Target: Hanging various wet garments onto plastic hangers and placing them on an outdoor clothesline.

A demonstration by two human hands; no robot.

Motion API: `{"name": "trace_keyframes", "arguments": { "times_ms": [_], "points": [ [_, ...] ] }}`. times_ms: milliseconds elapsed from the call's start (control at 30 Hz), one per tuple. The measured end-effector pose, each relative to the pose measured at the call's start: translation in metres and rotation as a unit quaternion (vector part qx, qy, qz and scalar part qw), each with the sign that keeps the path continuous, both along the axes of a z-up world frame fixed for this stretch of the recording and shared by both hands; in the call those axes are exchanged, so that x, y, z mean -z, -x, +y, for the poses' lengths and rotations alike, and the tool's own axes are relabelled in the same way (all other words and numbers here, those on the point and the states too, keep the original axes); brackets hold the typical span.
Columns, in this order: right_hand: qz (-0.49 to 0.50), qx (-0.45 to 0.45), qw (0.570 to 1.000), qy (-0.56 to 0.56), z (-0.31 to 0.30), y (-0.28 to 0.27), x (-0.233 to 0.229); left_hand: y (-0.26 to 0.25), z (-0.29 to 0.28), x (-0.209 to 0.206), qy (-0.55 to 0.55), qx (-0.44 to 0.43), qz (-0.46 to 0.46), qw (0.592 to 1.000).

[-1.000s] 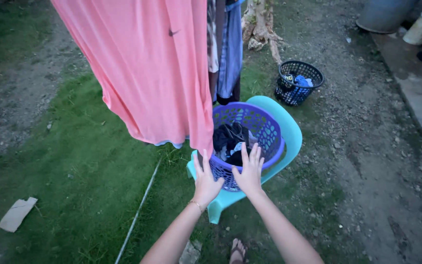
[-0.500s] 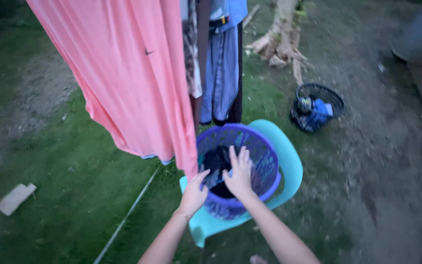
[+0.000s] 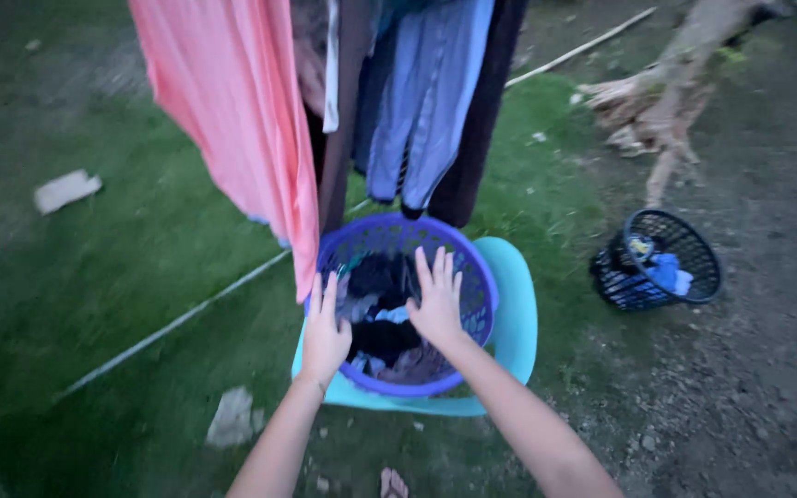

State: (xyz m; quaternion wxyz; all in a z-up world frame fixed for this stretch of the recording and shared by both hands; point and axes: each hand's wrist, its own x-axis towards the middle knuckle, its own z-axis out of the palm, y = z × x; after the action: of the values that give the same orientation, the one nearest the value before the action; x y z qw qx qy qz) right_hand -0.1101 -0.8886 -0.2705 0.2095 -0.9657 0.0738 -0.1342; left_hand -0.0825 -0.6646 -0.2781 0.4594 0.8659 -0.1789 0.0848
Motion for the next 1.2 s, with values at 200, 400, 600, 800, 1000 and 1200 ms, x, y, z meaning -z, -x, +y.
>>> {"name": "trace_keyframes", "arguments": {
  "times_ms": [200,400,600,800,1000,1200],
  "points": [
    [0.015,-0.029,0.999,-0.006,0.003,-0.003,0.031,0.012,0.005,0.002,-0.019,-0.034,0.025,0.999],
    [0.071,-0.068,0.995,0.029,0.019,-0.019,0.059,-0.003,0.0,0.02,-0.121,-0.012,-0.055,0.991],
    [0.102,-0.111,0.987,0.053,0.023,-0.047,0.114,-0.014,-0.016,0.029,-0.089,0.033,-0.052,0.994],
    [0.089,-0.191,0.975,0.07,0.038,-0.073,0.116,-0.031,-0.018,0.042,-0.111,0.036,-0.068,0.991],
    [0.196,-0.226,0.953,0.046,0.041,-0.086,0.084,-0.03,-0.018,0.04,-0.05,0.011,-0.05,0.997],
    [0.302,-0.21,0.915,0.165,0.014,-0.092,0.229,-0.025,-0.019,0.039,-0.085,0.002,-0.047,0.995]
  ]
}}
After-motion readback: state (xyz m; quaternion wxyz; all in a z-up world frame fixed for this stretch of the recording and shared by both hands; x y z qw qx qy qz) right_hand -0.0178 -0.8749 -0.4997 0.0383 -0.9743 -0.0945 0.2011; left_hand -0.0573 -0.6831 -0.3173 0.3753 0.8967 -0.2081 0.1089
